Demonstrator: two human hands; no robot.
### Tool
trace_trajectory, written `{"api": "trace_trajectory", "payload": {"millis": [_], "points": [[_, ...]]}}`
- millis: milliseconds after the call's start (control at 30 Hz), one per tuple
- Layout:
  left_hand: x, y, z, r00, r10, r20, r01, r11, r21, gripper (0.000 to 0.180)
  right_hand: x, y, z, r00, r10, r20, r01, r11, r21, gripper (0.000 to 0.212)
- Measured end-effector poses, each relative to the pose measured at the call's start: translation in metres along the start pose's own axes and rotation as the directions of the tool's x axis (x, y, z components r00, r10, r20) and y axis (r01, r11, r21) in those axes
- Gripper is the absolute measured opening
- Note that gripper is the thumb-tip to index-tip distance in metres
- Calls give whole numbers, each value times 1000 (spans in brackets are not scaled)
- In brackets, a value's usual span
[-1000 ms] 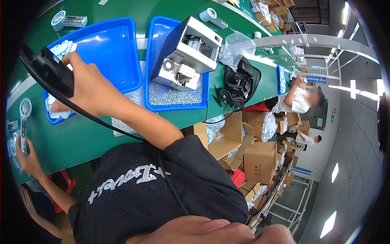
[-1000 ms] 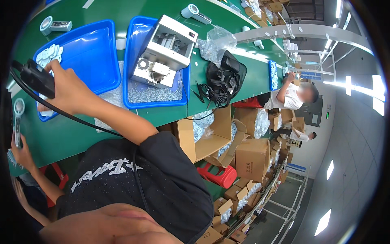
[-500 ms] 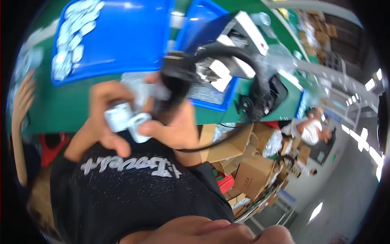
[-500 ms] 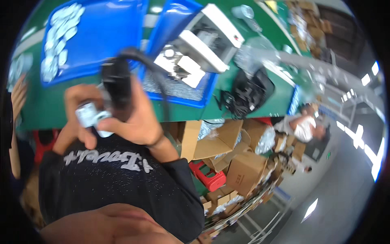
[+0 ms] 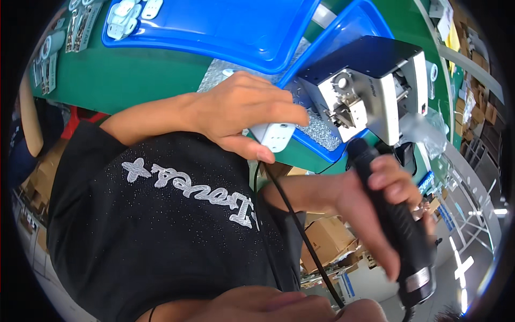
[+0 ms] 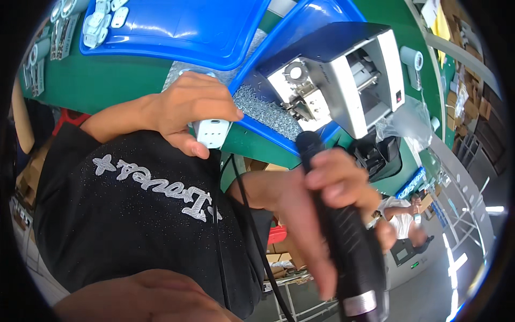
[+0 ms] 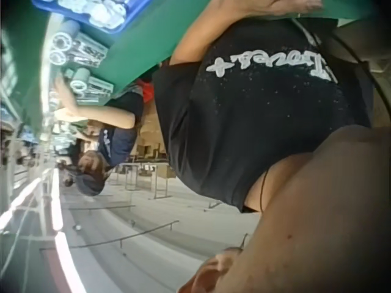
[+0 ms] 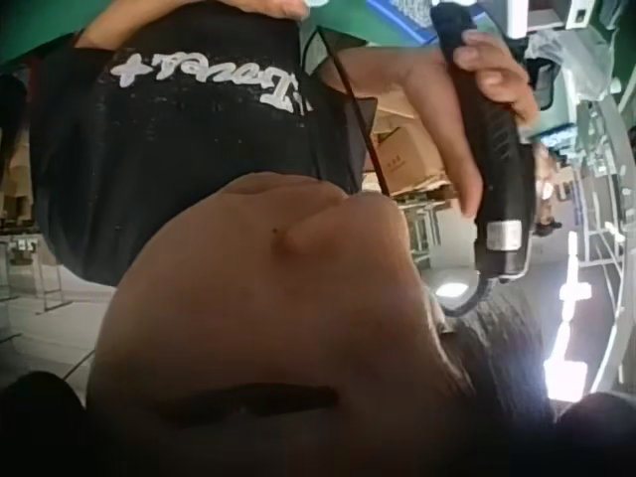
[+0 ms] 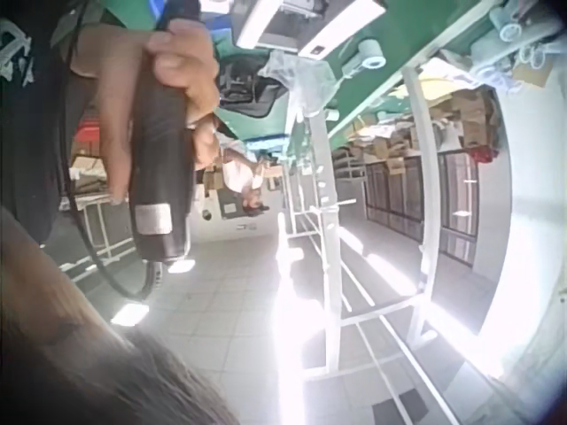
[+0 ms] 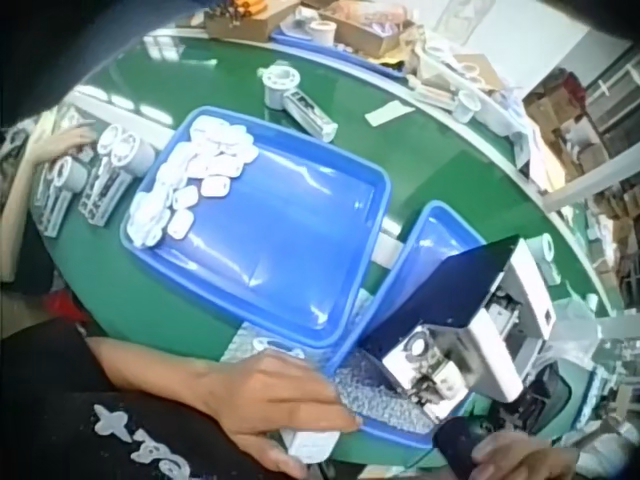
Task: Assembling components of plastic hair dryer housings using an electric screwdriver at a factory workbench.
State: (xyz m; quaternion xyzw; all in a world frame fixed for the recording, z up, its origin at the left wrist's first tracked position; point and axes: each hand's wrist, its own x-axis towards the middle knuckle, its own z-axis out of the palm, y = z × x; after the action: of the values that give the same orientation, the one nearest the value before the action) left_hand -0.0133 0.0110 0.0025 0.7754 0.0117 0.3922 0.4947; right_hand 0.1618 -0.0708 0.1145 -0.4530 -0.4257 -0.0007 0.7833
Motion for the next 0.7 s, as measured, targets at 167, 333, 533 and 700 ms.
{"api": "trace_trajectory", "payload": {"millis": [167,333,533,700], "points": [[2,-8,10,994,106,-19,-107,994,-38,56,-1,24,4,988,118,-104,-139,966,-220,91],[4,-4,4,996,82,-30,-83,995,-47,56,-6,-15,-13,932,198,305,-255,954,158,89],[1,-5,6,998,53,-30,-56,994,-91,55,3,-102,0,755,477,450,-517,855,-38,34],[3,-2,5,1000,17,-4,-17,997,-80,55,0,-92,13,834,376,403,-458,880,128,36]]}}
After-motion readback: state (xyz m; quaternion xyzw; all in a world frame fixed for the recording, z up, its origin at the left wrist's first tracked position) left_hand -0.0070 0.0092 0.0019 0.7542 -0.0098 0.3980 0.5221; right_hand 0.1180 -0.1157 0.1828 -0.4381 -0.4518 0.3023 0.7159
